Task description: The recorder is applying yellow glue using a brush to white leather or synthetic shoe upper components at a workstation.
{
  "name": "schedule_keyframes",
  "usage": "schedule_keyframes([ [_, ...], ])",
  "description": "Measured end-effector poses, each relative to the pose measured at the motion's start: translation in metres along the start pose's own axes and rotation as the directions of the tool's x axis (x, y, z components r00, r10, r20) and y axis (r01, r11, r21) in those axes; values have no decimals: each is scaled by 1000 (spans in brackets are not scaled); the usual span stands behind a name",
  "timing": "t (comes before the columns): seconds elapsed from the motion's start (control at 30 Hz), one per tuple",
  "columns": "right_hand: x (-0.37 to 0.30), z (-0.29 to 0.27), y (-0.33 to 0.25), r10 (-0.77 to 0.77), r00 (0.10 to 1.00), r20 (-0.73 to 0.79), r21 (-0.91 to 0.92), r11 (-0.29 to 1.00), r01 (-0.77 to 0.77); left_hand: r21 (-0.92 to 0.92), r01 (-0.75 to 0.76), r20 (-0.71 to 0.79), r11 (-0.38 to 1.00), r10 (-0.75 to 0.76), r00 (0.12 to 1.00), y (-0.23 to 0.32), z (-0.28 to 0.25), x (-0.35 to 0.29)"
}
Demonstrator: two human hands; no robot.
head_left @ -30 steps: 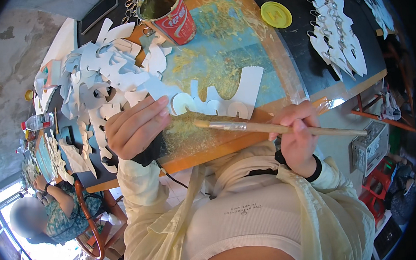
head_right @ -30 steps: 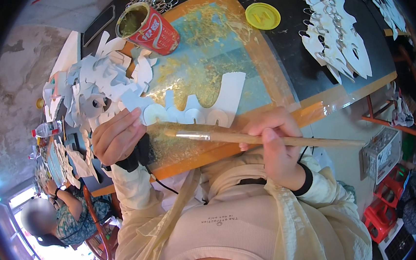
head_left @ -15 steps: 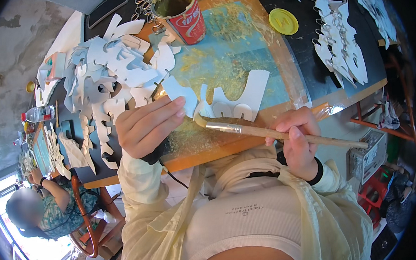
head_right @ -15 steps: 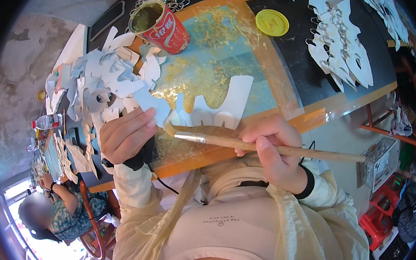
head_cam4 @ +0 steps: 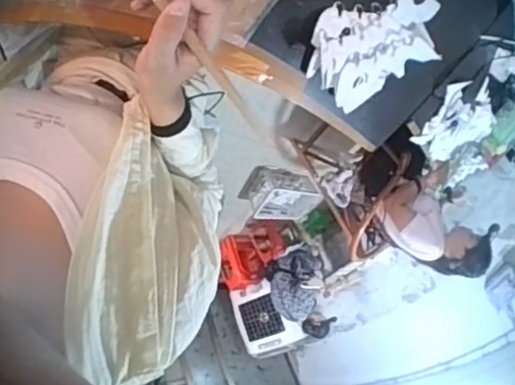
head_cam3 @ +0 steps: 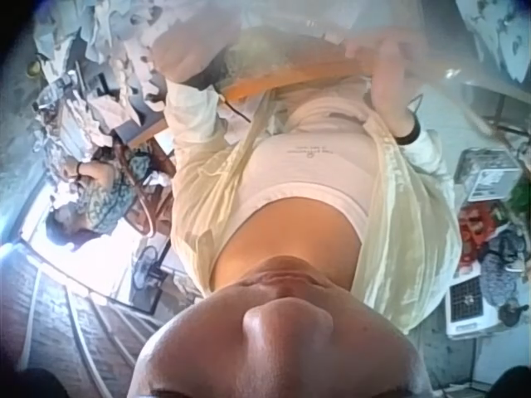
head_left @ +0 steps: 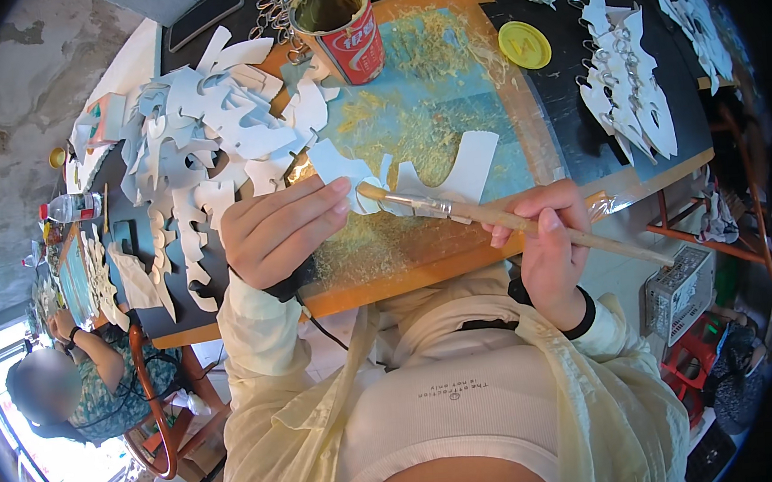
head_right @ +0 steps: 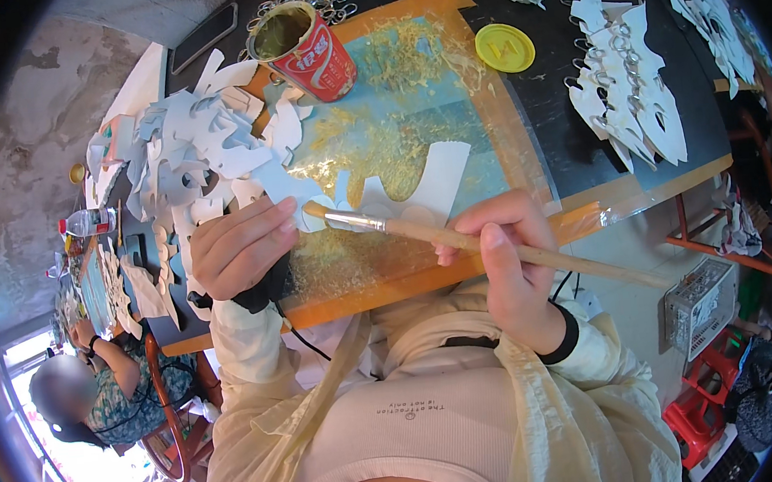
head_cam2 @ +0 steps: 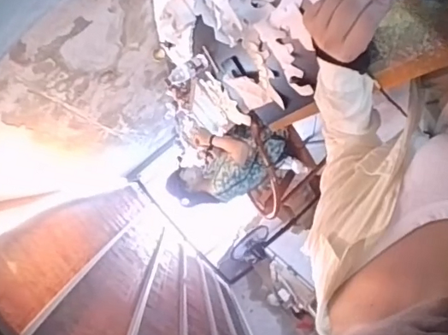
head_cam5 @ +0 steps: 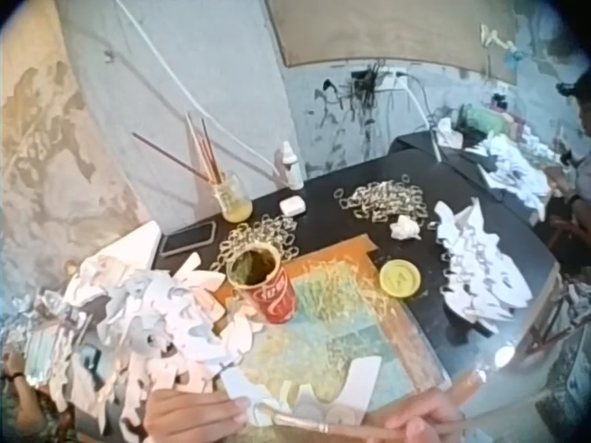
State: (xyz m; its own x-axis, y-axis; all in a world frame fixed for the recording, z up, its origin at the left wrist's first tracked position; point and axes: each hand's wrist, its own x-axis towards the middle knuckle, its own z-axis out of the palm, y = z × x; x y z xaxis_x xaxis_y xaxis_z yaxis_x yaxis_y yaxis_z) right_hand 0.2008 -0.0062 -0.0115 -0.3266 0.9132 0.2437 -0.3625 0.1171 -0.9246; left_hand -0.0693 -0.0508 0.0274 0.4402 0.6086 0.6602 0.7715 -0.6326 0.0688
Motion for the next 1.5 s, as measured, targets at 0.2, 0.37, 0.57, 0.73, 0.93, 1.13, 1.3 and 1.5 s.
schedule_keyframes([
  [0.2,-5,0,-4,6,996,90,52,999,-10,-1,-21,-8,1000,21,1000,-1,1,-3],
  [0.37,-5,-3,-6,26,995,92,39,999,-30,-20,-13,1,1000,13,1000,-1,2,-2],
  [0.57,-10,-21,-5,162,942,293,131,969,-208,-10,12,11,1000,-12,1000,-3,2,-2],
  [0.73,-5,-24,-8,-27,1000,-12,186,982,28,-43,10,-56,999,-12,998,-2,3,-1],
  [0.93,4,-7,-2,-296,926,234,-358,859,365,14,111,-65,994,-110,992,35,-8,19],
  [1.13,-1,-7,13,-203,929,309,-503,794,341,134,303,-275,944,-258,926,70,-21,43],
  [1.3,20,-26,-8,-356,913,199,-369,836,406,116,460,-308,880,-409,859,80,-34,34],
  [1.5,5,-54,-159,-652,758,23,475,674,566,-59,449,-254,891,-449,857,82,-42,21],
])
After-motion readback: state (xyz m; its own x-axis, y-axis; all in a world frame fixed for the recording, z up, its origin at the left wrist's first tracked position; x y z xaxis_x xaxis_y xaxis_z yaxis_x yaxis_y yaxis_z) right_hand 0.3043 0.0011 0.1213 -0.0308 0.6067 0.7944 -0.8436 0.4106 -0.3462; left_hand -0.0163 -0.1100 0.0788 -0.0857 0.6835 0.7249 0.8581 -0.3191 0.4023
